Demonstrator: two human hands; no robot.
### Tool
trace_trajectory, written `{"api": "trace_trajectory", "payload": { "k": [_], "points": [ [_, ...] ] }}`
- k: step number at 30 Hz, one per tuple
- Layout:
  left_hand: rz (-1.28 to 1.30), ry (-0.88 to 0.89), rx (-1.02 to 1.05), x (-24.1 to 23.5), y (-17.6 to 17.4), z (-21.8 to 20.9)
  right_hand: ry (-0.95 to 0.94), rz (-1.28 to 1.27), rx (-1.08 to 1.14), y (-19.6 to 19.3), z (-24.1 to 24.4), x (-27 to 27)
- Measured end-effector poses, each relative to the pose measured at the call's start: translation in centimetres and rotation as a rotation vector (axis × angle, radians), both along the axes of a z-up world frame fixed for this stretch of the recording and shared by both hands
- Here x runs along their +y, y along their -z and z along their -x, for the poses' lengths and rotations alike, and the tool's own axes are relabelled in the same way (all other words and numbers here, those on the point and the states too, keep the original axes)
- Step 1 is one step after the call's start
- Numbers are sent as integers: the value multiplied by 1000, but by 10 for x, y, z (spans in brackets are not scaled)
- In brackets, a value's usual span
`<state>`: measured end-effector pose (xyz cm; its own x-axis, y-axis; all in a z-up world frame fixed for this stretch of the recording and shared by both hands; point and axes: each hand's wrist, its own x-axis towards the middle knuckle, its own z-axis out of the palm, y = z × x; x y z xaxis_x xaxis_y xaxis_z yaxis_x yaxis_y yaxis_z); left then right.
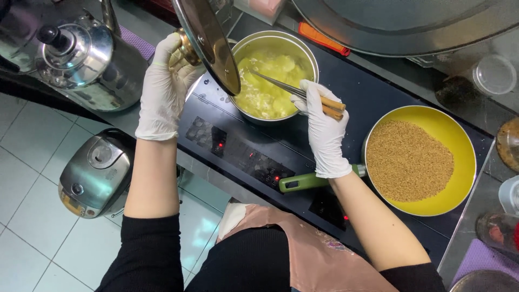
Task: The person stirs a yellowish grain mixture in a yellow pan on an induction cooktop using chopsticks. They briefly lift the lid of a pot to the left to check the contents before returning to stir the grains in the pan.
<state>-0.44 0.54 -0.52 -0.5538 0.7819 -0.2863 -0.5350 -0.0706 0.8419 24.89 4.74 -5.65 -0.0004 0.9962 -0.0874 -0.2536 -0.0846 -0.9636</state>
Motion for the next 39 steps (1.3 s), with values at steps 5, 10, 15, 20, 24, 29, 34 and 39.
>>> {"api": "trace_trajectory", "payload": {
  "k": [5, 10, 15, 20, 24, 29, 34, 39],
  "points": [
    [-1, -9, 8, 2, 2, 0, 0, -3, 33, 4, 1, 2],
    [-5, 11, 13, 3, -1, -3, 32, 62, 16, -25, -14, -13],
    [-36, 71, 60, 6, 2, -5, -114, -223, -139, -29, -65, -32],
    [-17, 89, 121, 19, -10, -24, -69, -387, -311, -23, -102, -71],
    [27, 138, 420, 26, -33, -54, -29, -238, -439, -24, -117, -92],
    [31, 151, 1002, 44, -17, -69, 150, -149, -245, 1, -134, -93],
    [-50, 129, 1592, 69, 34, -62, 585, 47, 87, 6, -171, -94],
    [26, 214, 1747, 82, 71, -70, 714, 161, 410, 1, -193, -109]
  ]
}}
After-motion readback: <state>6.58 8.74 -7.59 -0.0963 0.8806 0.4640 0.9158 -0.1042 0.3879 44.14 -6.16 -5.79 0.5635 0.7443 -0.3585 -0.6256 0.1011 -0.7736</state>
